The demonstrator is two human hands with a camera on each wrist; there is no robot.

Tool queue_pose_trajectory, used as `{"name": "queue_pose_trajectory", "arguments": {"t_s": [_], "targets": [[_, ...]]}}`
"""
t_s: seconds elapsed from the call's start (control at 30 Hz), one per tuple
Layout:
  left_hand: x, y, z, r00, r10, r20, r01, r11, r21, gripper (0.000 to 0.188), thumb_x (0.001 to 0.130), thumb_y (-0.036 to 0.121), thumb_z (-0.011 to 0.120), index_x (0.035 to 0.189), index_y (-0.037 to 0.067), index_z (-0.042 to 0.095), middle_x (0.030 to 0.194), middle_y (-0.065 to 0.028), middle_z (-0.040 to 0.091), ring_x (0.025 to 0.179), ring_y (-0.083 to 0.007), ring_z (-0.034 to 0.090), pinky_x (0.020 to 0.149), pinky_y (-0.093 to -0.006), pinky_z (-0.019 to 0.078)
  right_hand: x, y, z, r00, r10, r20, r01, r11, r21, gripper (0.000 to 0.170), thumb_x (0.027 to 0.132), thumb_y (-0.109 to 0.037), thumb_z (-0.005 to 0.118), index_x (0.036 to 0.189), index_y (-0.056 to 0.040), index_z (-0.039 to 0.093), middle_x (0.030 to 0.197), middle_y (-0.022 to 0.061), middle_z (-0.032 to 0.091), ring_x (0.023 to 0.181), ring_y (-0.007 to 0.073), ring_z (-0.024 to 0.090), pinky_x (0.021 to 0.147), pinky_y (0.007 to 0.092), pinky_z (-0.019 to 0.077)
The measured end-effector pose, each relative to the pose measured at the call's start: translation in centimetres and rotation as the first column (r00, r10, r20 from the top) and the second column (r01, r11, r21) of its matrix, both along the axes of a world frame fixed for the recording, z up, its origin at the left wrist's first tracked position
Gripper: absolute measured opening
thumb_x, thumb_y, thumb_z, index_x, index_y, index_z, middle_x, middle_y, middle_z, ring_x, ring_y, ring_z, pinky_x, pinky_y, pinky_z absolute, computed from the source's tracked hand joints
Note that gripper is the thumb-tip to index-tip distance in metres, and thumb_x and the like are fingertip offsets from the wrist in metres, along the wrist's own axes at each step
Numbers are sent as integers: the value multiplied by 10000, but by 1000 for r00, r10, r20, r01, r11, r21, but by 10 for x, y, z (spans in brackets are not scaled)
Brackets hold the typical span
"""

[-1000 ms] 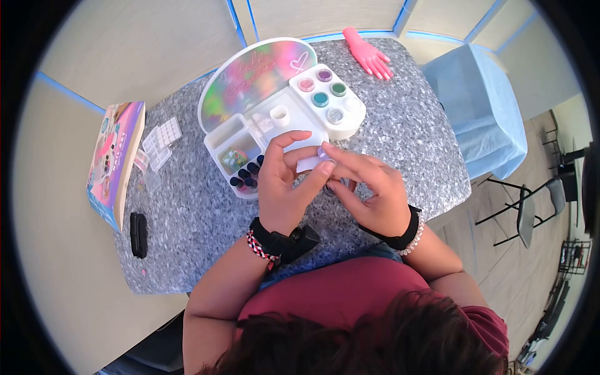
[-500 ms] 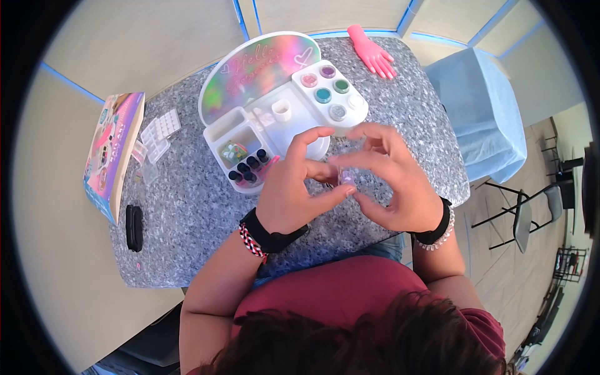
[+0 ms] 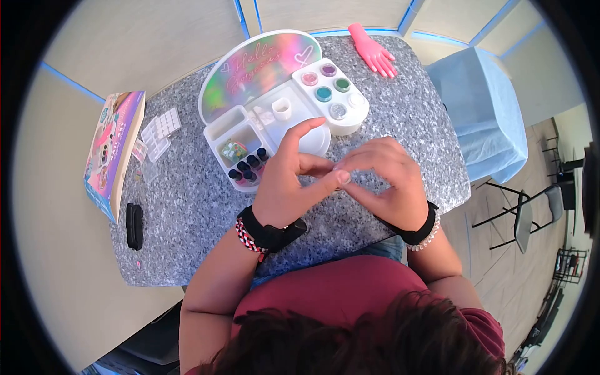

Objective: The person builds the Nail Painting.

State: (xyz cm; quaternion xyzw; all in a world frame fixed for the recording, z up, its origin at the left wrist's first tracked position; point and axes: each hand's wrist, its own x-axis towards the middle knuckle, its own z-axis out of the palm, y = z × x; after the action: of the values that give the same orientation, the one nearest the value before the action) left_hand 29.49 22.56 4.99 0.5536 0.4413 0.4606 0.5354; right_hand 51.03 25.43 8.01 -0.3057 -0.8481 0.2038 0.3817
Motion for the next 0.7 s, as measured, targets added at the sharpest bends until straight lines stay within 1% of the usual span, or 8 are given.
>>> {"name": "queue_pose_trajectory", "arguments": {"t_s": [0.07,0.1,0.17,0.3,0.4,0.47,0.6,0.7], "targets": [[2,2,-7,993,102,55,-108,987,116,729,981,202,763,1546,-5,352,1069,-180,786,952,-193,761,887,-317,576,0,1,-4,999,-43,-21,43,999,9,289,749,-54,875,1007,-114,760,1016,37,760,988,284,692,878,407,543],[1,4,-7,993,104,55,-109,987,115,729,981,202,763,1546,-5,352,1069,-180,786,952,-193,761,887,-317,576,1,2,-4,999,-54,2,54,999,-4,280,750,-78,883,1003,-119,771,1012,35,765,983,284,692,879,406,539],[-2,6,-8,984,149,92,-157,984,86,600,1065,240,651,1531,-9,367,1121,-183,779,1006,-208,752,905,-325,562,4,3,-6,998,-64,26,65,998,-19,273,751,-103,891,999,-124,781,1008,33,769,977,284,692,881,405,536],[-4,5,-8,983,150,105,-160,983,96,530,1121,313,542,1517,-3,386,1145,-179,774,1046,-212,738,918,-337,551,7,1,-12,993,-41,115,52,994,-98,239,785,-135,861,1016,-143,799,1011,37,776,947,286,686,882,407,524],[-4,3,-1,990,114,87,-117,993,22,511,1143,351,480,1509,2,403,1162,-190,767,1061,-218,731,938,-349,543,7,0,-15,989,-25,149,46,990,-136,220,814,-136,832,1031,-144,802,996,42,772,929,286,680,874,407,519],[-3,2,-2,996,88,-16,-88,996,31,553,1160,420,356,1522,4,401,1183,-181,768,1025,-236,750,904,-335,551,7,-1,-17,986,-26,162,49,989,-140,218,823,-132,818,1040,-141,803,989,46,770,920,285,677,868,407,517],[-3,1,-3,997,73,-28,-73,997,-13,546,1162,428,342,1497,7,440,1158,-168,775,998,-217,750,896,-325,553,4,-2,-19,981,-27,194,56,988,-144,221,827,-99,793,1044,-137,799,974,53,767,901,286,674,854,410,517],[-2,0,-6,991,45,-125,-52,997,-56,544,1162,442,336,1460,16,493,1135,-164,778,961,-202,754,862,-309,563,2,-2,-19,979,-18,202,47,989,-143,218,826,-80,784,1037,-131,794,976,56,767,896,290,674,853,411,522]]}}
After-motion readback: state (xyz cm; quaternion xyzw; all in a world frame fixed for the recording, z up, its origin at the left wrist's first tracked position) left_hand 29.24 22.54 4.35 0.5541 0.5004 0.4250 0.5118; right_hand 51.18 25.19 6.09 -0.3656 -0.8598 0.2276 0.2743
